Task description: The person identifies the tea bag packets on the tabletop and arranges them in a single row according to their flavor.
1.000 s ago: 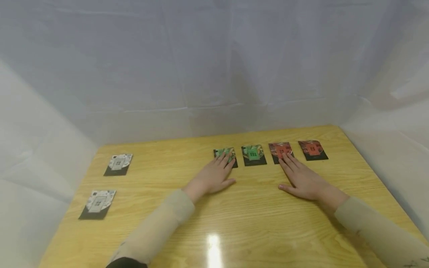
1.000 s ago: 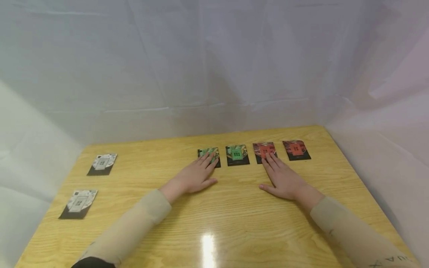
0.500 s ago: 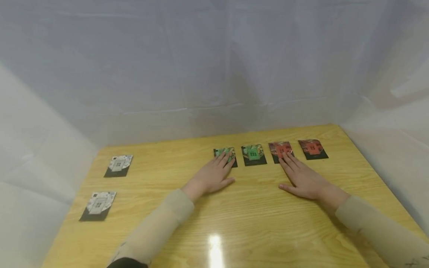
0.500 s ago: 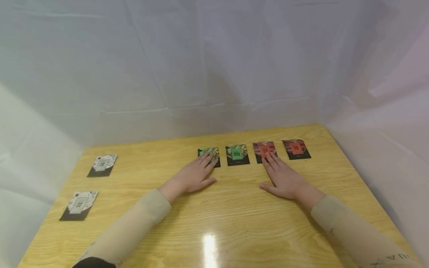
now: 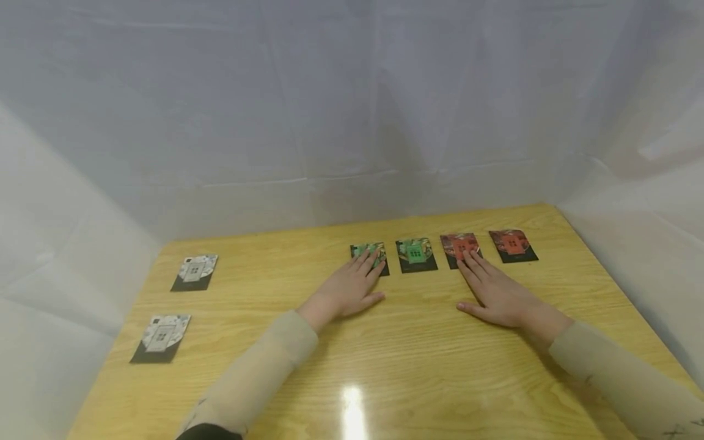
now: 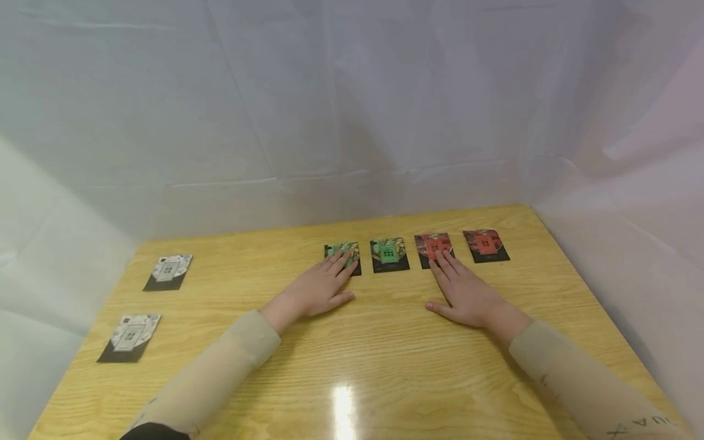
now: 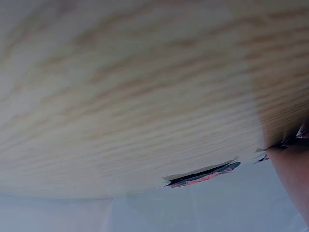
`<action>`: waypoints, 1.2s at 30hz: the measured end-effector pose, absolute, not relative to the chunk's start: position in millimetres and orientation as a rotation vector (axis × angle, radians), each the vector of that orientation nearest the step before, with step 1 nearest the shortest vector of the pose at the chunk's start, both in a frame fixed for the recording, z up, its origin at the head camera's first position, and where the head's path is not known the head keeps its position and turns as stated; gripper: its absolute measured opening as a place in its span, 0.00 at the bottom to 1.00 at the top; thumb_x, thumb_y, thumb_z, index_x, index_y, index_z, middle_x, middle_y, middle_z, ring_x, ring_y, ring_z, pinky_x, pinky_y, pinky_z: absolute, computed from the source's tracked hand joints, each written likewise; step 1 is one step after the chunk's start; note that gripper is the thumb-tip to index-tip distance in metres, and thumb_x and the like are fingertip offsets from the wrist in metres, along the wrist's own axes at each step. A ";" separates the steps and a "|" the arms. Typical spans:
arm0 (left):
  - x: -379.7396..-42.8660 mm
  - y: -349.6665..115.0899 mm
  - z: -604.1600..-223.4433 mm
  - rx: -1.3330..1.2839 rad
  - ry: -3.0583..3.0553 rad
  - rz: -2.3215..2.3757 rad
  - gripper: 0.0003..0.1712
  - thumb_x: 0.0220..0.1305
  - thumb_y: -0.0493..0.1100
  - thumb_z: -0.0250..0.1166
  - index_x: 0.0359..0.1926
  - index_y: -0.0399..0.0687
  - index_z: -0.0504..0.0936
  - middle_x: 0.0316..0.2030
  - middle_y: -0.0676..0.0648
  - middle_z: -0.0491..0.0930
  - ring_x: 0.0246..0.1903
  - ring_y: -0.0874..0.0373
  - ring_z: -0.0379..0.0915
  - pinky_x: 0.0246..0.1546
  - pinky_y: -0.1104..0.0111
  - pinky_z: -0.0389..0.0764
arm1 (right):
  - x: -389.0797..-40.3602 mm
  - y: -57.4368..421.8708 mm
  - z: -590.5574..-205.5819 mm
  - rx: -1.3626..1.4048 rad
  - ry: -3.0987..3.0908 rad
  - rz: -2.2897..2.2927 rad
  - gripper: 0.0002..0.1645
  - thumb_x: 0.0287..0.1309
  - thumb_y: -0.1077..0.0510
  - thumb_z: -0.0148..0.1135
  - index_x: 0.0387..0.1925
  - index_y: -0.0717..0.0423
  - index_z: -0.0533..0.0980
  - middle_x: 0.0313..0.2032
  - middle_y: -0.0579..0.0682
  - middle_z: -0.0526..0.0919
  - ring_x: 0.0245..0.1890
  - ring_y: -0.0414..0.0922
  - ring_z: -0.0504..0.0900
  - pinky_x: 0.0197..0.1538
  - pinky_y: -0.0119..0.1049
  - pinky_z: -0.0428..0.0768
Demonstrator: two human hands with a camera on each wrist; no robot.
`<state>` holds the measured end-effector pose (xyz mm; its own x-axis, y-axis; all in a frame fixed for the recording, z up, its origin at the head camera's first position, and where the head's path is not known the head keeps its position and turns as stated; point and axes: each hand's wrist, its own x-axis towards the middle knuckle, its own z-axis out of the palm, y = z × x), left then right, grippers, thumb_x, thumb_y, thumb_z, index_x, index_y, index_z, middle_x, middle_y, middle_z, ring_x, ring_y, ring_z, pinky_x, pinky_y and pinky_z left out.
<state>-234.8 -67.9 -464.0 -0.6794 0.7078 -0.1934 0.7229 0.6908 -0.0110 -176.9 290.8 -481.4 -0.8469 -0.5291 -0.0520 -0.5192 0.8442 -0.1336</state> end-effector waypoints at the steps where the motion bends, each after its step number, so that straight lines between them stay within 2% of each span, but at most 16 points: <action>1: -234.8 -68.1 -463.8 1.163 2.725 -0.126 0.45 0.84 0.68 0.40 0.86 0.45 0.48 0.86 0.38 0.39 0.86 0.41 0.37 0.87 0.52 0.49 | -176.9 290.8 -481.5 -0.836 2.934 -0.171 0.55 0.77 0.35 0.55 0.81 0.72 0.51 0.82 0.73 0.48 0.83 0.70 0.47 0.83 0.65 0.56; 9: -234.5 -70.7 -462.0 1.166 2.730 -0.093 0.44 0.84 0.67 0.40 0.86 0.45 0.47 0.86 0.38 0.40 0.86 0.42 0.36 0.87 0.50 0.47 | -177.5 291.6 -483.5 -0.836 2.928 -0.169 0.55 0.77 0.34 0.53 0.82 0.72 0.50 0.83 0.72 0.47 0.83 0.70 0.46 0.83 0.65 0.55; 16: -230.9 -83.0 -460.5 1.174 2.765 -0.061 0.44 0.85 0.65 0.42 0.85 0.43 0.50 0.85 0.35 0.46 0.85 0.39 0.41 0.86 0.48 0.50 | -177.1 290.8 -484.1 -0.822 2.924 -0.176 0.55 0.78 0.34 0.53 0.82 0.72 0.50 0.83 0.72 0.46 0.84 0.70 0.45 0.83 0.65 0.53; 24: -223.4 -114.7 -461.1 1.107 2.808 0.019 0.43 0.84 0.64 0.44 0.84 0.41 0.54 0.85 0.35 0.46 0.85 0.37 0.42 0.86 0.46 0.49 | -176.0 291.1 -483.1 -0.809 2.912 -0.175 0.55 0.78 0.34 0.53 0.82 0.72 0.50 0.83 0.72 0.46 0.84 0.70 0.45 0.83 0.65 0.53; 36: -209.6 -170.3 -464.1 1.010 2.914 0.147 0.41 0.82 0.60 0.52 0.81 0.38 0.60 0.82 0.30 0.53 0.83 0.34 0.47 0.83 0.41 0.53 | -176.3 289.9 -480.8 -0.814 2.920 -0.187 0.55 0.77 0.34 0.54 0.81 0.72 0.50 0.83 0.72 0.47 0.84 0.70 0.45 0.83 0.66 0.53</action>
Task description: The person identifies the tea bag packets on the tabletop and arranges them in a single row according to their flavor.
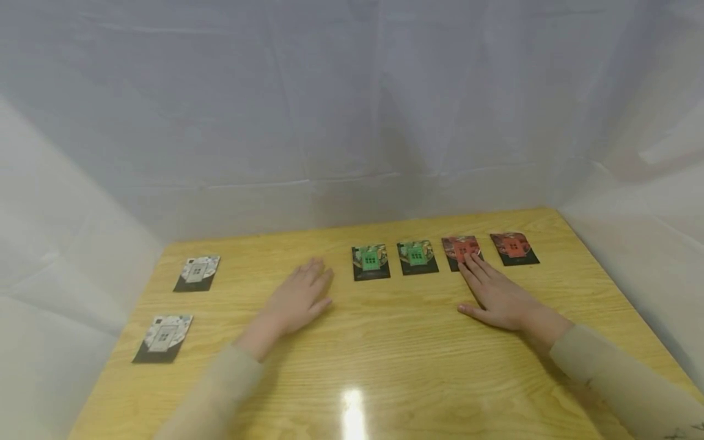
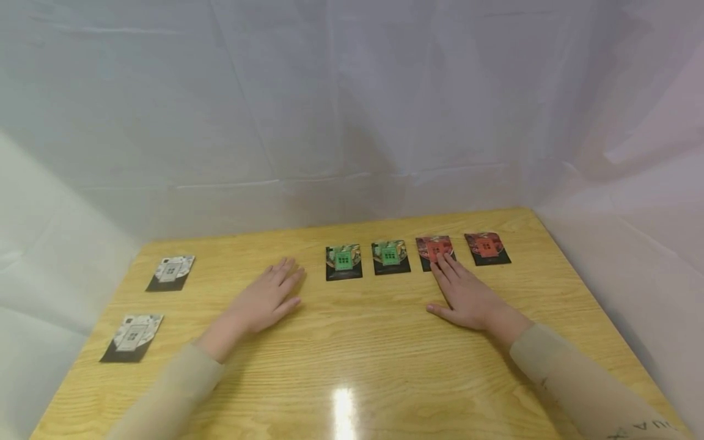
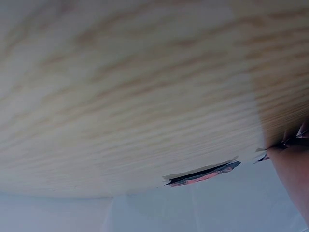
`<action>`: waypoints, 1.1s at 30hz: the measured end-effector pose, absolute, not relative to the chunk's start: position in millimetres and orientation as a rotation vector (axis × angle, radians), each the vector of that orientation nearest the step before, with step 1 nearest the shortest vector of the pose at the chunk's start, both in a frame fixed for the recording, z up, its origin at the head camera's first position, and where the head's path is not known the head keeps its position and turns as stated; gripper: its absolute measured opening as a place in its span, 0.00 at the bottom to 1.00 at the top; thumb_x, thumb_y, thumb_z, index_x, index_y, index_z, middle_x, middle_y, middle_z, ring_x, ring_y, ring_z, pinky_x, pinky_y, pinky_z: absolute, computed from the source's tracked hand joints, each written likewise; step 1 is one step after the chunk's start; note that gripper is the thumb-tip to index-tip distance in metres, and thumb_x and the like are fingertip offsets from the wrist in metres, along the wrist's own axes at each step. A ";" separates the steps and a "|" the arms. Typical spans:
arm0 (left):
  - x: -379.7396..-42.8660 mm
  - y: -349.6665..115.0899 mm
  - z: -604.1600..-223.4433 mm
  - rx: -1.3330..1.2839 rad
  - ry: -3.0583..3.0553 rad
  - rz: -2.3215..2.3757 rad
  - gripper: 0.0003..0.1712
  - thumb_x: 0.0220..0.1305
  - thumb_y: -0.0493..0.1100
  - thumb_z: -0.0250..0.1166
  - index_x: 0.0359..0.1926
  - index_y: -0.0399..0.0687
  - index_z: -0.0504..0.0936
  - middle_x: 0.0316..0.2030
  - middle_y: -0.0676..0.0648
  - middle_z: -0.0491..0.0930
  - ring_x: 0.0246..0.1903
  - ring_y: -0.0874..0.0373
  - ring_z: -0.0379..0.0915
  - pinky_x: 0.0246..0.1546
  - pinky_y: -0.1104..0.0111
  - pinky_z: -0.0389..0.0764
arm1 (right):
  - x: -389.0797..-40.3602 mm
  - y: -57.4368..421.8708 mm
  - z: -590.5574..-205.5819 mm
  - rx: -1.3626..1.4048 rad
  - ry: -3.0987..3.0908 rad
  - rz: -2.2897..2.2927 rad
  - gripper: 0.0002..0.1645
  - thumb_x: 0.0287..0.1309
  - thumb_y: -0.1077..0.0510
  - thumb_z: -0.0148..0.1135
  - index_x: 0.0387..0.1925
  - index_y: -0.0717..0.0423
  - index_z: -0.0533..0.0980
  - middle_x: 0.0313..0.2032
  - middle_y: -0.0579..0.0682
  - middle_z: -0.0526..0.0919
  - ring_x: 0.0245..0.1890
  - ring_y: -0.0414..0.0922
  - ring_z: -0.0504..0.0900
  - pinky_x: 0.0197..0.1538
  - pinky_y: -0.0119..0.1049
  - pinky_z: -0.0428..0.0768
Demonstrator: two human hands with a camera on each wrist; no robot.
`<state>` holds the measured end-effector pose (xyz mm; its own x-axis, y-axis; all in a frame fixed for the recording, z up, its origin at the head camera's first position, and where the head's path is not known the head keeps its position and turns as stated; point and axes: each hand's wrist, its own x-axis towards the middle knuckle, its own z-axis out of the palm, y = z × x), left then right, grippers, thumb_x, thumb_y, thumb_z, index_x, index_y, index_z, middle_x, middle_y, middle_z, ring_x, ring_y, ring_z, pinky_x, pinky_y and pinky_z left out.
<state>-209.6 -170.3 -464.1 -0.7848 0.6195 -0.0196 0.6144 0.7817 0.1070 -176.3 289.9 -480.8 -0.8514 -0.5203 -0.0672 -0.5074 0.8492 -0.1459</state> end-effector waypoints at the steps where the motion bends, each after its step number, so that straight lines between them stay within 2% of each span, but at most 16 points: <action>1: -207.7 -174.7 -463.3 0.996 2.925 0.158 0.41 0.82 0.60 0.52 0.81 0.38 0.61 0.82 0.30 0.53 0.83 0.33 0.48 0.83 0.40 0.54 | -175.8 289.3 -480.1 -0.817 2.922 -0.186 0.55 0.77 0.34 0.54 0.81 0.73 0.51 0.83 0.73 0.47 0.84 0.70 0.46 0.83 0.66 0.54; 17: -188.0 -243.7 -464.2 0.825 3.046 0.164 0.37 0.82 0.55 0.54 0.80 0.37 0.63 0.80 0.28 0.56 0.81 0.30 0.51 0.82 0.37 0.54 | -176.7 291.9 -485.9 -0.866 2.946 -0.258 0.56 0.76 0.33 0.54 0.81 0.73 0.51 0.82 0.75 0.47 0.83 0.72 0.46 0.82 0.67 0.54; 33: -195.6 -321.5 -461.8 0.614 3.116 0.070 0.34 0.83 0.50 0.52 0.78 0.33 0.63 0.79 0.23 0.54 0.79 0.25 0.50 0.79 0.32 0.54 | -175.7 288.7 -480.9 -0.837 2.931 -0.190 0.55 0.77 0.35 0.54 0.81 0.74 0.51 0.82 0.74 0.48 0.83 0.71 0.47 0.83 0.66 0.54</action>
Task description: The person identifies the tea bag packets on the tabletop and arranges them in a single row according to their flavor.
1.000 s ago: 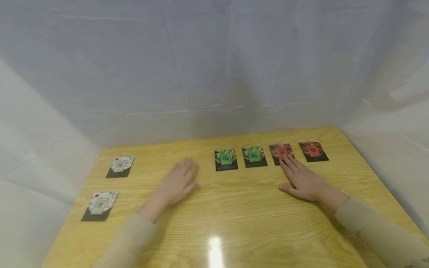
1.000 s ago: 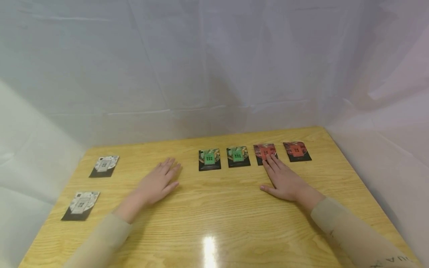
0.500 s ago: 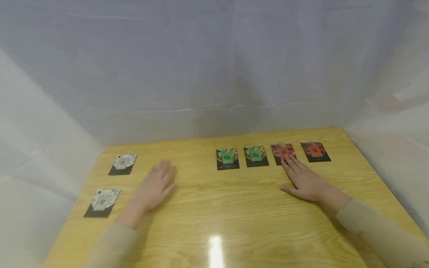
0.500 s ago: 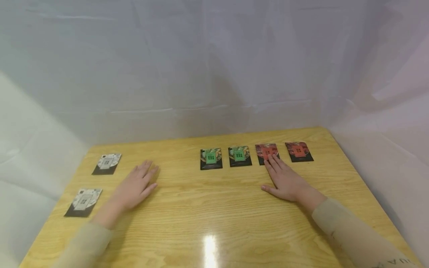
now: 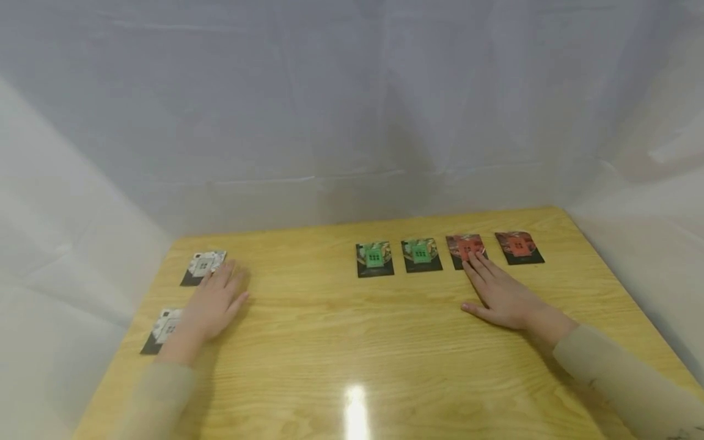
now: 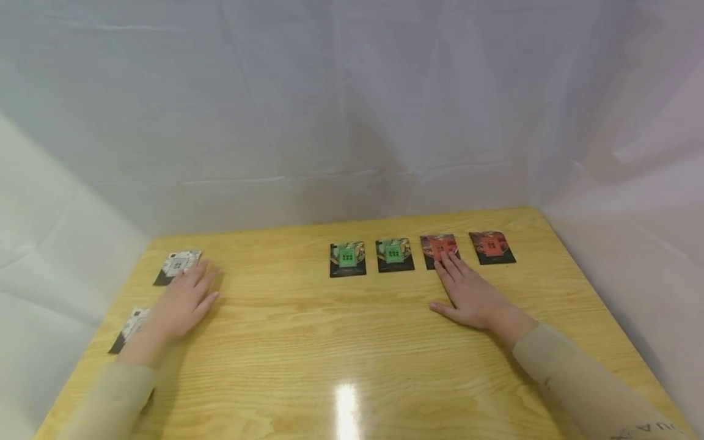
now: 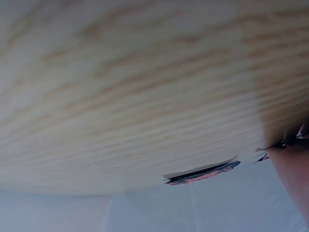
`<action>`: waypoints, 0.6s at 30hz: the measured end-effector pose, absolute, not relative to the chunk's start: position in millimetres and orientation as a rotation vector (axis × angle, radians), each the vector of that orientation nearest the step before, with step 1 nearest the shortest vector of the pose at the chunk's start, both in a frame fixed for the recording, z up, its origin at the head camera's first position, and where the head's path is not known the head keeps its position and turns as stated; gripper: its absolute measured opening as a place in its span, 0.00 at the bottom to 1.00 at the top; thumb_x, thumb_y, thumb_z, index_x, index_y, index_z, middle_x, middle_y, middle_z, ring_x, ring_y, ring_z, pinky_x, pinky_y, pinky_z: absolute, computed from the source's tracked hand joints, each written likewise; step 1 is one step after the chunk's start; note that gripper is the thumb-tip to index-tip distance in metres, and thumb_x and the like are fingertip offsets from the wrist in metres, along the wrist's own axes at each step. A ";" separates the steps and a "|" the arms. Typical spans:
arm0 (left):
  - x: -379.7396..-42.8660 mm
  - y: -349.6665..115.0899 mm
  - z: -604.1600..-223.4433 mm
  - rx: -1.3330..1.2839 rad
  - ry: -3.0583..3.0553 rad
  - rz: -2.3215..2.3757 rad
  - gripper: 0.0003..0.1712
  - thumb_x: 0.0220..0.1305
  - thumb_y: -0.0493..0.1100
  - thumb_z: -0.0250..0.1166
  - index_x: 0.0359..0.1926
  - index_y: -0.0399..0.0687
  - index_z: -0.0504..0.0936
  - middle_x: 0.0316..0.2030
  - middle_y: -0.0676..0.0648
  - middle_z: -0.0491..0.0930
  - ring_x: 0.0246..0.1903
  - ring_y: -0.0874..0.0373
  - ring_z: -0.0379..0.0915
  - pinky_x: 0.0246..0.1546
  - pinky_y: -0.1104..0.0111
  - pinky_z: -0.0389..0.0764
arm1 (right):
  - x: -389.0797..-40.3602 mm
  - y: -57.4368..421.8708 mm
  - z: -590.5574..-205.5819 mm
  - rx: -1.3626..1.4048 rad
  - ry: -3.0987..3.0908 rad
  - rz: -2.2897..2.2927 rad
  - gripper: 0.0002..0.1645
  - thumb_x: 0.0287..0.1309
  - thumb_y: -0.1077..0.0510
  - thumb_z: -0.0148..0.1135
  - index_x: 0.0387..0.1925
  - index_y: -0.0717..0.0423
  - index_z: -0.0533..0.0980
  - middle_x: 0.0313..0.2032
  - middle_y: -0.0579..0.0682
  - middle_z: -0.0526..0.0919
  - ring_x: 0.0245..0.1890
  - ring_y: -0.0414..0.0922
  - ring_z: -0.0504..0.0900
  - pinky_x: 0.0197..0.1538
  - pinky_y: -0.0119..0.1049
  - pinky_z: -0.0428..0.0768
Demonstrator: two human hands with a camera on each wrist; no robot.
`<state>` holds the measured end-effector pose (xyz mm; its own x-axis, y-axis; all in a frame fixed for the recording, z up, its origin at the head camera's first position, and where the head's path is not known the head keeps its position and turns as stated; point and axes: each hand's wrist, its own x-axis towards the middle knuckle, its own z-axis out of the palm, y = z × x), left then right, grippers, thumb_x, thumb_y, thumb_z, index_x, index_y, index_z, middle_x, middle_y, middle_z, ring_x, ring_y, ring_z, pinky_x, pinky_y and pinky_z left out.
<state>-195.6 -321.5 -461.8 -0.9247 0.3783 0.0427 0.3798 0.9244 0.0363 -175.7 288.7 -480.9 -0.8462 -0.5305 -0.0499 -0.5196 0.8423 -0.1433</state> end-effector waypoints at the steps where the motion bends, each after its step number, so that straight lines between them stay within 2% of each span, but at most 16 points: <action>1: -195.8 -325.9 -461.1 -0.588 -3.048 -0.070 0.34 0.83 0.50 0.52 0.79 0.33 0.63 0.79 0.22 0.54 0.79 0.25 0.50 0.79 0.32 0.54 | -176.1 289.2 -481.6 -0.833 2.929 -0.189 0.55 0.77 0.35 0.54 0.81 0.74 0.51 0.82 0.74 0.48 0.83 0.71 0.46 0.83 0.66 0.54; 9: -198.5 -361.0 -461.7 -0.521 -3.083 -0.093 0.37 0.84 0.53 0.51 0.79 0.30 0.62 0.78 0.21 0.54 0.79 0.23 0.49 0.77 0.29 0.52 | -176.1 290.0 -481.9 -0.827 2.909 -0.172 0.55 0.78 0.34 0.53 0.81 0.73 0.50 0.83 0.73 0.46 0.84 0.70 0.44 0.83 0.66 0.52; 14: -202.6 -376.3 -458.1 -0.526 -3.132 -0.127 0.45 0.82 0.60 0.52 0.80 0.28 0.58 0.80 0.21 0.50 0.80 0.23 0.45 0.77 0.27 0.51 | -175.8 290.1 -481.1 -0.837 2.920 -0.176 0.55 0.77 0.34 0.53 0.81 0.72 0.50 0.82 0.73 0.47 0.83 0.71 0.45 0.82 0.66 0.54; 18: -202.4 -382.7 -454.6 -0.543 -3.152 -0.176 0.49 0.79 0.63 0.55 0.82 0.31 0.56 0.81 0.23 0.48 0.81 0.24 0.42 0.77 0.27 0.51 | -176.3 290.8 -482.5 -0.819 2.910 -0.177 0.56 0.78 0.34 0.53 0.82 0.72 0.49 0.83 0.73 0.45 0.84 0.70 0.44 0.83 0.66 0.52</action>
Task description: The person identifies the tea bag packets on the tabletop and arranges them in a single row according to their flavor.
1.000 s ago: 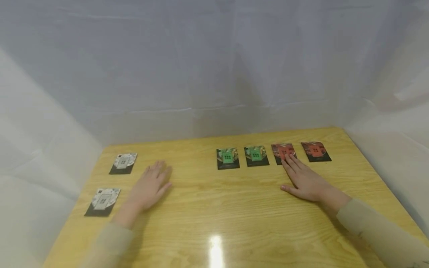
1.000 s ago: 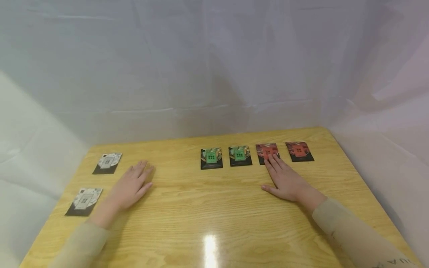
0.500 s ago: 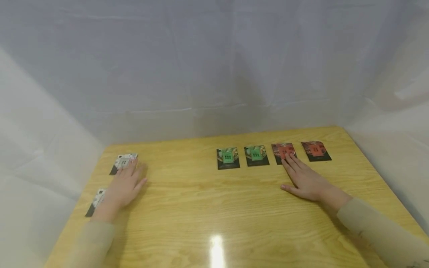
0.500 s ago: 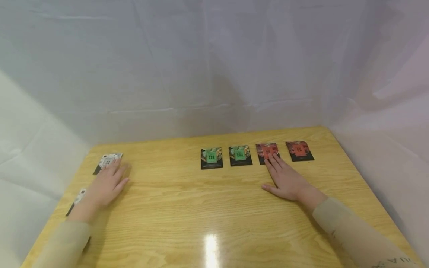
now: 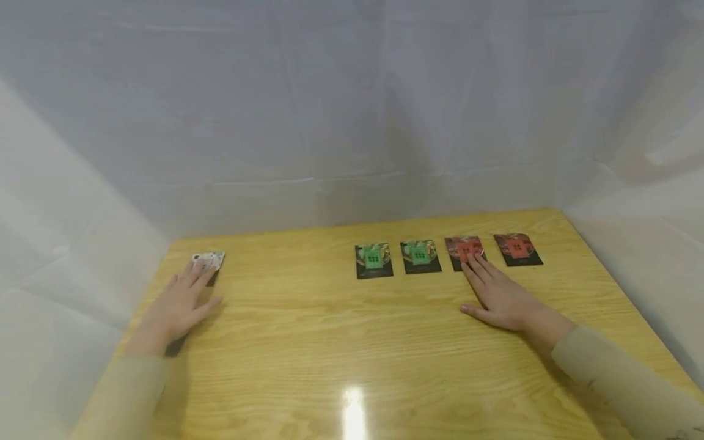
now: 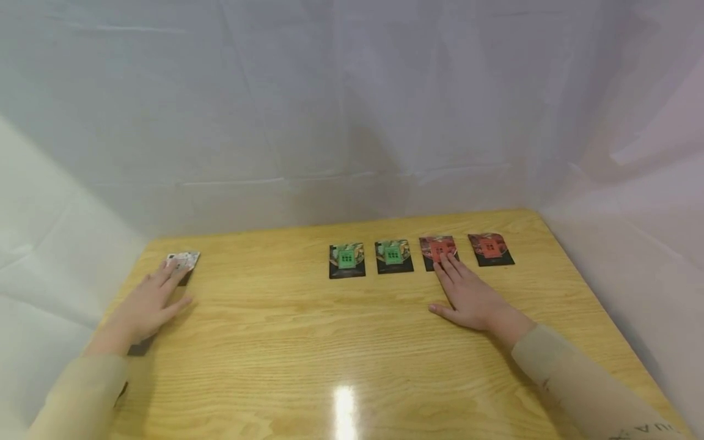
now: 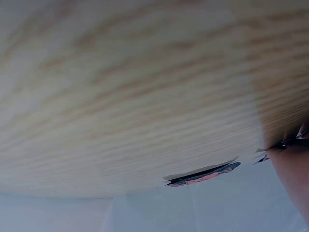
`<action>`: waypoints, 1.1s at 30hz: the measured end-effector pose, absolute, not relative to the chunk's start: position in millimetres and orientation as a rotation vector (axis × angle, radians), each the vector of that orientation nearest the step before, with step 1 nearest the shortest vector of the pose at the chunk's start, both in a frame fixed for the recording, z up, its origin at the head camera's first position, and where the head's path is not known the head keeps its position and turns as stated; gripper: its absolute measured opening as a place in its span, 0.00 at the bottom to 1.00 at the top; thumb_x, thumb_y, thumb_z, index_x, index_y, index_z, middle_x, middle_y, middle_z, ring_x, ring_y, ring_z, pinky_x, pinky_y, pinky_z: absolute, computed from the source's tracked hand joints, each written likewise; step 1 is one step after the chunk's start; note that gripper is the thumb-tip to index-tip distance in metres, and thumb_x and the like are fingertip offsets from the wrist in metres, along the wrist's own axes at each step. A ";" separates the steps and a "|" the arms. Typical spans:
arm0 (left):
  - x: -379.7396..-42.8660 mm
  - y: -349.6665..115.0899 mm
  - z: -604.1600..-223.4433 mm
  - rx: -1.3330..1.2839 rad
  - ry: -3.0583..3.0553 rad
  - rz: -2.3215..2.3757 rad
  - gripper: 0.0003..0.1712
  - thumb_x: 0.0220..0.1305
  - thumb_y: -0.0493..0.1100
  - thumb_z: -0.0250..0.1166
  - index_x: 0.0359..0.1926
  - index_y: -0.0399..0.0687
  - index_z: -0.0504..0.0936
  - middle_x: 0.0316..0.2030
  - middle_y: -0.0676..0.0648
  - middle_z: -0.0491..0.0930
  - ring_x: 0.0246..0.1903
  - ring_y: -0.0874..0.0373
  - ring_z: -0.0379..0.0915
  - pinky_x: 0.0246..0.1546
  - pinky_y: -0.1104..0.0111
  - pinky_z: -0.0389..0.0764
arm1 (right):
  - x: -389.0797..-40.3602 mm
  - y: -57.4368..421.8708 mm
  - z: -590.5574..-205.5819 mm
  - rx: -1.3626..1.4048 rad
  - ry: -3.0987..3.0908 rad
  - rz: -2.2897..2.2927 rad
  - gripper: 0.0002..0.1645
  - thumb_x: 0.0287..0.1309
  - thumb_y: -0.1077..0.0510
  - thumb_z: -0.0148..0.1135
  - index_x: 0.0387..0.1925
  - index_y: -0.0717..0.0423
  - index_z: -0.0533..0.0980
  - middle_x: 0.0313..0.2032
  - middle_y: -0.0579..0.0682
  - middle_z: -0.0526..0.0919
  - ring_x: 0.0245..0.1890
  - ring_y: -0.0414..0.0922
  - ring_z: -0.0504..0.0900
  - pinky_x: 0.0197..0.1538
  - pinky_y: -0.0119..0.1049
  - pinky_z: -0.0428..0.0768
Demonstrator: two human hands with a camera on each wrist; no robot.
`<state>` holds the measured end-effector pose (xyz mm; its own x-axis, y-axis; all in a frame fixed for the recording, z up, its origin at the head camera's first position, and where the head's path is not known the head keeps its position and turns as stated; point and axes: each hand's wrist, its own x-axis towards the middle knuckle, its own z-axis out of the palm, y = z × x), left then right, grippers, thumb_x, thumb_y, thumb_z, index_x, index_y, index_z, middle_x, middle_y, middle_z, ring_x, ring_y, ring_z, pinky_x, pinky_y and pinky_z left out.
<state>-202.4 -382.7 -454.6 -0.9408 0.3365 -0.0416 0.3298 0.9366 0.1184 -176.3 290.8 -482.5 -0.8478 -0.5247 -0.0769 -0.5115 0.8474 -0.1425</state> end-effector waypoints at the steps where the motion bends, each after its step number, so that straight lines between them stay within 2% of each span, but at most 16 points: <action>1: -202.2 -384.1 -454.9 0.522 3.028 0.176 0.49 0.79 0.63 0.55 0.82 0.32 0.55 0.81 0.24 0.47 0.81 0.24 0.42 0.77 0.27 0.51 | -176.6 291.0 -482.8 -0.817 2.908 -0.176 0.56 0.78 0.34 0.53 0.82 0.72 0.49 0.83 0.73 0.45 0.84 0.70 0.44 0.83 0.66 0.52; 14: -206.5 -384.5 -458.5 0.508 2.985 0.096 0.48 0.80 0.66 0.52 0.82 0.34 0.57 0.81 0.23 0.49 0.80 0.23 0.44 0.79 0.29 0.50 | -177.0 291.5 -485.5 -0.796 2.901 -0.192 0.56 0.78 0.33 0.52 0.83 0.71 0.47 0.84 0.72 0.42 0.84 0.70 0.41 0.84 0.66 0.50; 20: -213.0 -380.8 -464.2 0.525 2.988 0.086 0.50 0.79 0.67 0.52 0.82 0.32 0.57 0.81 0.24 0.48 0.81 0.25 0.43 0.80 0.30 0.47 | -175.7 290.9 -486.4 -0.840 2.935 -0.228 0.56 0.77 0.33 0.54 0.82 0.72 0.49 0.83 0.74 0.46 0.83 0.71 0.44 0.82 0.67 0.54; 26: -217.0 -366.3 -464.6 0.561 2.969 0.107 0.52 0.79 0.67 0.53 0.81 0.28 0.55 0.81 0.24 0.47 0.82 0.26 0.42 0.80 0.32 0.48 | -175.1 291.3 -486.1 -0.825 2.926 -0.262 0.57 0.77 0.33 0.54 0.82 0.72 0.49 0.83 0.73 0.46 0.84 0.70 0.44 0.83 0.65 0.53; 33: -218.7 -341.4 -465.7 0.633 2.967 0.091 0.52 0.79 0.67 0.53 0.81 0.28 0.54 0.82 0.25 0.45 0.82 0.27 0.41 0.82 0.34 0.48 | -176.9 291.1 -486.5 -0.805 2.909 -0.207 0.56 0.77 0.34 0.53 0.83 0.71 0.48 0.83 0.72 0.44 0.84 0.70 0.42 0.83 0.66 0.53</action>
<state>-218.7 -341.4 -465.7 -0.9075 0.4100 -0.0915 0.4037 0.9114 0.0805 -176.9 291.1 -486.5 -0.8522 -0.5177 -0.0752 -0.5018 0.8496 -0.1621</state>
